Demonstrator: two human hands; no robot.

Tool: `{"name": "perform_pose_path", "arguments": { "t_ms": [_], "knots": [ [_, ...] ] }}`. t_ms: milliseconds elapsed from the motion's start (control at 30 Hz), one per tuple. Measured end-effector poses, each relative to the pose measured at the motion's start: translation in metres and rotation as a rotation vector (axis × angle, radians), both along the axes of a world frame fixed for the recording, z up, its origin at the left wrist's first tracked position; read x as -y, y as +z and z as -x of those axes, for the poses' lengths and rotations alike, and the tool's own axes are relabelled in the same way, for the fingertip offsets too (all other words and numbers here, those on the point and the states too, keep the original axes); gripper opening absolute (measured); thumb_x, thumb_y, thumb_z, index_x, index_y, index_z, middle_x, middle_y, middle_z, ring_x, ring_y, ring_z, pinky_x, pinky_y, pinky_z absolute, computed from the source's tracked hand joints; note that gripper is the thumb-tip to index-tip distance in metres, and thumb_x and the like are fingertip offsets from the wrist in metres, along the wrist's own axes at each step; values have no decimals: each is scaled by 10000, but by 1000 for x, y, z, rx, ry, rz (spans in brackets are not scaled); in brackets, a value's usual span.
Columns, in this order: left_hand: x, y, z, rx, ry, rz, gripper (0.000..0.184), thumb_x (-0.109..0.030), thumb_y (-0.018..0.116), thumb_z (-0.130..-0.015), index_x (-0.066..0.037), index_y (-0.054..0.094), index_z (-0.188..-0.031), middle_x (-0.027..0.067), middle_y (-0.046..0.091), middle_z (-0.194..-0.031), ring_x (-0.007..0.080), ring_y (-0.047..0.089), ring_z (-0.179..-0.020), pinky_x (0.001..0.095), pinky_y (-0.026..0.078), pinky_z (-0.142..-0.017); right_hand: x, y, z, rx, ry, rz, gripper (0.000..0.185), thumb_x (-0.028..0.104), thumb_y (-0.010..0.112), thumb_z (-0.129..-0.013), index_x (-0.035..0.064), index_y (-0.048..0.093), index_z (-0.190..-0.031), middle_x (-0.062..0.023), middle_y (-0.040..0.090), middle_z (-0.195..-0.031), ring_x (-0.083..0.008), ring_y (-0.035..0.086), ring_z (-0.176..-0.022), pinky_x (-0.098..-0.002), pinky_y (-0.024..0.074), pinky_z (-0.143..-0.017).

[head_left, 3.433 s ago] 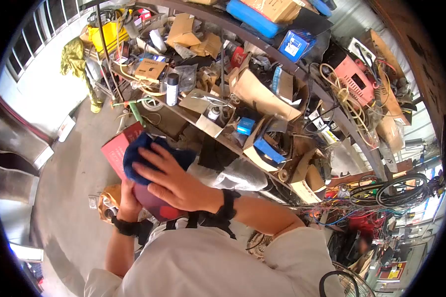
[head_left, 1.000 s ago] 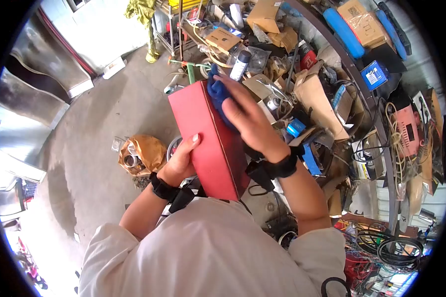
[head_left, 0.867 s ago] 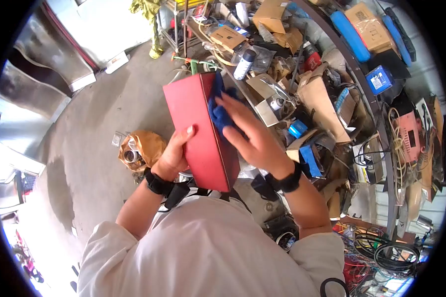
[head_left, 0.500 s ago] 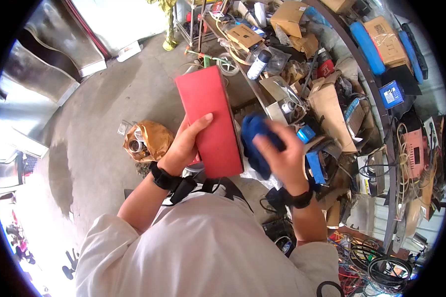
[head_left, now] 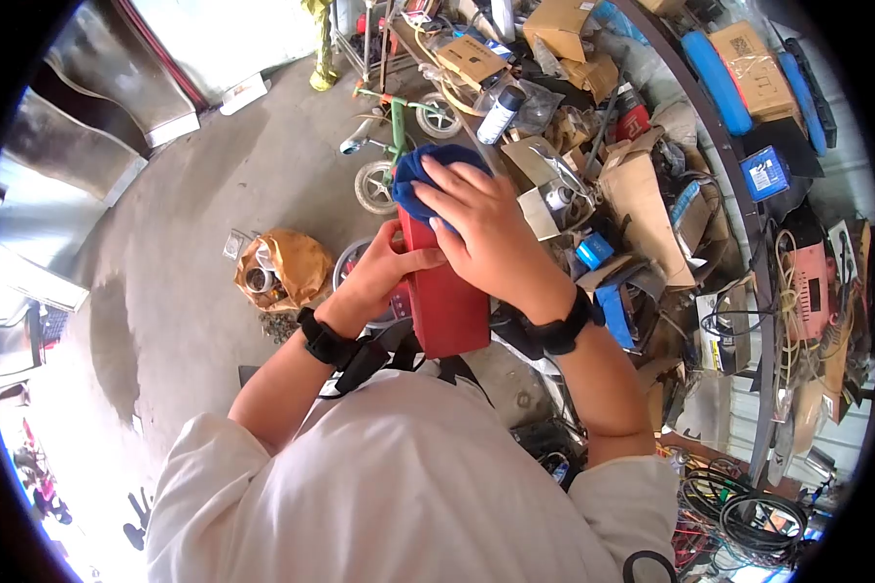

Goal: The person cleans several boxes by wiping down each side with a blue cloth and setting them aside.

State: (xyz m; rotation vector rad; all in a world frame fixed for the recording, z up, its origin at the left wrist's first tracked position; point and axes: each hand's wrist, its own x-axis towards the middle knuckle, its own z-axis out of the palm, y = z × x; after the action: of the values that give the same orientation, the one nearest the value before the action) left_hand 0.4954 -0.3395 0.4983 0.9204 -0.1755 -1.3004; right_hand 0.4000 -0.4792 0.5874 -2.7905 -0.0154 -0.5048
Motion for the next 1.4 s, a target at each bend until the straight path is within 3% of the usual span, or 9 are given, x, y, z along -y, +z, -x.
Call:
{"name": "perform_pose_path", "arguments": {
  "t_ms": [200,333,600,733,867,933,1000,1200,1400],
  "knots": [
    [-2,14,-8,-9,12,-108,709,-269,790,-817,-2,392,-1339,123,585,-1148,203,621,-1027,340,536,-857,7,-9,25,3,-142,-50,344,103,629,-839,39,612,-1176,-128,562,-1317,-313,531,-1103,-412,427,-894],
    [-1,-32,-20,-127,88,-86,622,-407,717,-864,-36,466,-1296,73,609,-1117,169,624,-910,300,521,-783,-17,-31,43,-31,-47,-12,360,76,641,-792,85,643,-1152,-69,564,-1319,-288,528,-1035,-405,436,-863],
    [-21,-71,-43,126,266,-289,316,-284,729,-859,-58,619,-1051,-7,662,-861,84,608,-657,231,458,-533,-25,-89,86,-295,135,-312,311,18,628,-704,72,689,-1004,-70,669,-1136,-257,585,-979,-383,451,-830],
    [-40,-150,-60,272,643,-533,666,-175,844,-731,-4,409,-1205,113,630,-1025,180,651,-841,311,560,-710,6,-118,118,-255,-165,-508,232,11,593,-753,5,661,-975,-118,676,-1052,-315,601,-925,-404,478,-830],
    [-67,-213,-63,469,523,-801,797,-129,874,-665,-1,337,-1241,160,592,-1096,222,629,-919,331,544,-787,10,-170,144,-341,-403,-615,253,-28,572,-775,-9,651,-1014,-154,672,-1037,-353,610,-970,-408,488,-863],
    [-88,-295,-61,737,454,-931,942,-253,907,-569,57,351,-1263,215,571,-1170,297,590,-1055,398,484,-911,0,-202,148,-391,-408,-587,239,-10,590,-771,-1,647,-1003,-156,672,-1003,-349,609,-945,-426,486,-843],
    [-81,-326,-52,727,251,-1171,997,-325,911,-544,77,353,-1266,257,557,-1216,362,580,-1110,428,470,-955,-13,-226,148,-495,-376,-578,222,0,597,-772,4,646,-988,-156,672,-988,-354,606,-927,-438,485,-829],
    [-32,-417,-28,614,98,-1518,1072,-382,911,-539,90,321,-1298,258,564,-1222,364,582,-1124,409,491,-945,-51,-267,158,-493,-325,-732,246,28,608,-771,31,618,-1016,-127,664,-1015,-347,590,-892,-458,484,-781],
    [-6,-472,-20,728,109,-1525,1027,-415,915,-539,93,360,-1237,262,534,-1249,346,529,-1192,399,444,-993,-53,-292,193,-564,-431,-748,238,27,606,-773,21,631,-1010,-118,668,-1020,-341,594,-904,-453,478,-805]
  ]
}}
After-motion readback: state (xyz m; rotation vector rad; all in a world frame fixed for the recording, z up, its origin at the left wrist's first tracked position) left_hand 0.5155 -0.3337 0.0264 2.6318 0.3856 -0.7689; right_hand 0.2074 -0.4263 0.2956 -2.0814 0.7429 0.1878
